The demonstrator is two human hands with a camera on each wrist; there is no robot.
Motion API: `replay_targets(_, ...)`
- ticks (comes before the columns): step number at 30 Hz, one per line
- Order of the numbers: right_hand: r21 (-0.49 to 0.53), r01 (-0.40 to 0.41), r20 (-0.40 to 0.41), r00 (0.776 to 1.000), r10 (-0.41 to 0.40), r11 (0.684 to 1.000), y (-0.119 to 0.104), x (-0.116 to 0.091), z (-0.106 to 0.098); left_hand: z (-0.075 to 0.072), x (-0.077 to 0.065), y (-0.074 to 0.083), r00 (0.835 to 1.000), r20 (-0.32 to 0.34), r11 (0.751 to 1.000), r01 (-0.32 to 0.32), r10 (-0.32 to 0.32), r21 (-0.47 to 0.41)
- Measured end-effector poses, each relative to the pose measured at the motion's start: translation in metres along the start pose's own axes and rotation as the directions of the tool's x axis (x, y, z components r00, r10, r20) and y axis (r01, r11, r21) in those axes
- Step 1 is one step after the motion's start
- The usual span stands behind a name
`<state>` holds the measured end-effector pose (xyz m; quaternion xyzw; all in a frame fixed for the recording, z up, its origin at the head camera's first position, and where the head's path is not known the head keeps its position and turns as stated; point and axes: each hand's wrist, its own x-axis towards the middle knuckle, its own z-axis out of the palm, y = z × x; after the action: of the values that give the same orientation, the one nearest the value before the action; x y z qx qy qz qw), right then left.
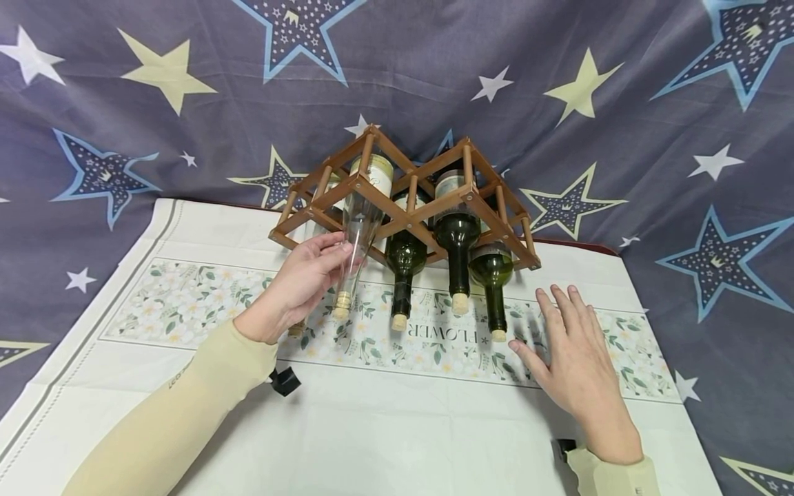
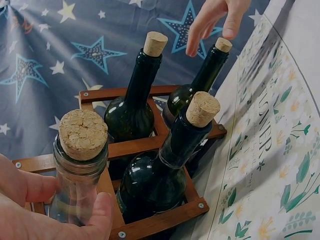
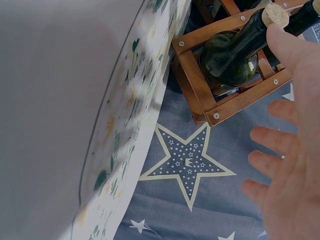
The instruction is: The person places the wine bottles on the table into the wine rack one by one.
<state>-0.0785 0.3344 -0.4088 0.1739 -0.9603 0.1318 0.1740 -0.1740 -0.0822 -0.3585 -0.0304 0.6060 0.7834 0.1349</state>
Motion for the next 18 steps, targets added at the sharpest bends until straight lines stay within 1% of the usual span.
replay_targets(6, 0.002, 0.002, 0.000, 1.000, -0.002, 1.000, 0.000, 0.000, -0.001, 0.000, -0.002, 0.000, 1.000, 0.016, 1.000, -0.007, 0.007, -0.005)
replay_targets(10, 0.001, 0.003, 0.001, 1.000, -0.003, 1.000, 0.000, 0.001, -0.002, -0.001, -0.005, 0.000, 1.000, 0.024, 1.000, -0.006, 0.005, 0.007)
replay_targets(14, 0.000, 0.002, 0.002, 1.000, -0.002, 1.000, -0.001, 0.002, -0.002, -0.004, -0.008, -0.001, 1.000, 0.028, 0.999, -0.009, 0.008, 0.046)
replay_targets(18, 0.002, 0.004, 0.000, 1.000, -0.004, 1.000, 0.000, 0.003, -0.004, -0.006, -0.012, 0.000, 0.999, 0.029, 0.994, -0.033, 0.030, 0.101)
